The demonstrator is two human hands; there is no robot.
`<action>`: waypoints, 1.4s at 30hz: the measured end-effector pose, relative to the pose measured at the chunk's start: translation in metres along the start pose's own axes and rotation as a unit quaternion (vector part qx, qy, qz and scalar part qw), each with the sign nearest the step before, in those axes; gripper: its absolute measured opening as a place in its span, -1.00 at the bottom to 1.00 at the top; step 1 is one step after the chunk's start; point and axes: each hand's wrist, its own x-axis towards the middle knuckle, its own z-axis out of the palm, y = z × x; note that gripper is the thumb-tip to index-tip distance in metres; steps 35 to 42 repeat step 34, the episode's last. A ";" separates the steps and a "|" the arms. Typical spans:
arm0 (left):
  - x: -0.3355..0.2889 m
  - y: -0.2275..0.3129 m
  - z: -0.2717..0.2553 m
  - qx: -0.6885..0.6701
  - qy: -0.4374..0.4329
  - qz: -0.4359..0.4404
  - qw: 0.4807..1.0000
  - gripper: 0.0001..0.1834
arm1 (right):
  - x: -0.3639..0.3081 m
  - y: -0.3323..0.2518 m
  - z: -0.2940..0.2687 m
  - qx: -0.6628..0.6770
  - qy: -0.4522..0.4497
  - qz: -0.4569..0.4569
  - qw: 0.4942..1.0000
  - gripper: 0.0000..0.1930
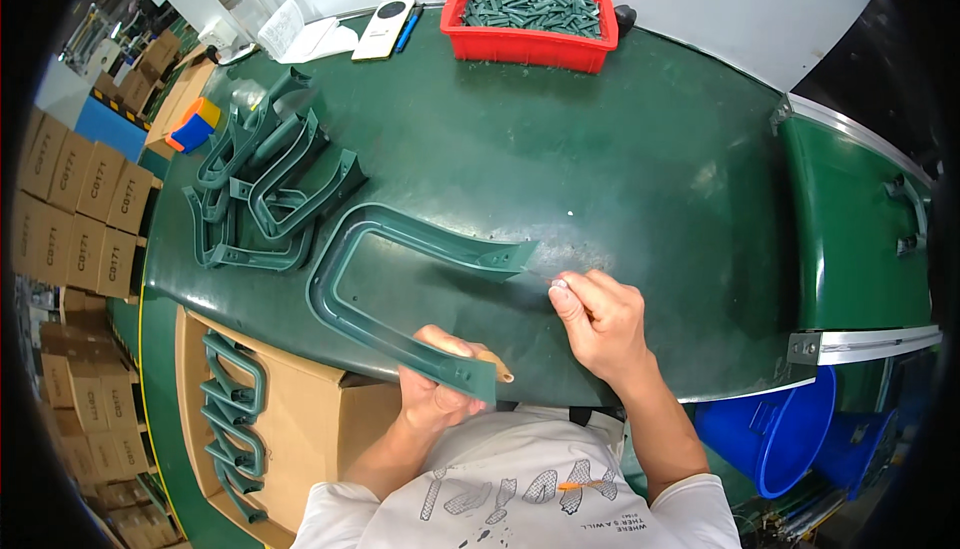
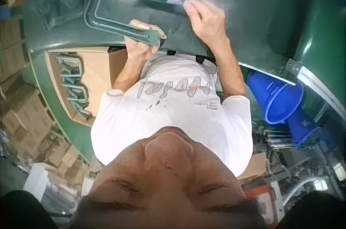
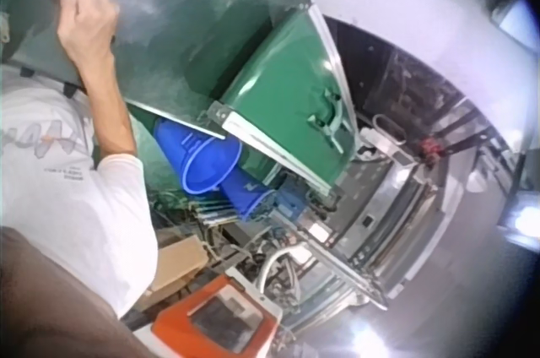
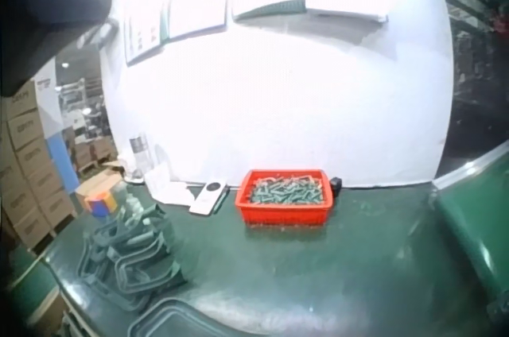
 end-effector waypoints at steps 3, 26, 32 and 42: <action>-0.001 -0.001 -0.003 -0.010 -0.001 0.002 1.000 -0.50 | -0.001 -0.002 0.001 0.007 -0.001 0.000 1.000 -0.84; -0.003 0.008 -0.009 0.014 -0.075 0.033 0.997 -0.60 | 0.005 -0.010 -0.024 0.363 -0.055 0.309 0.877 -0.67; -0.006 0.009 -0.016 0.003 -0.105 0.018 0.994 -0.53 | -0.001 -0.018 -0.022 0.475 -0.148 0.338 0.799 -0.63; -0.007 0.010 -0.016 0.001 -0.105 0.012 0.994 -0.52 | 0.000 -0.020 -0.023 0.472 -0.163 0.339 0.797 -0.64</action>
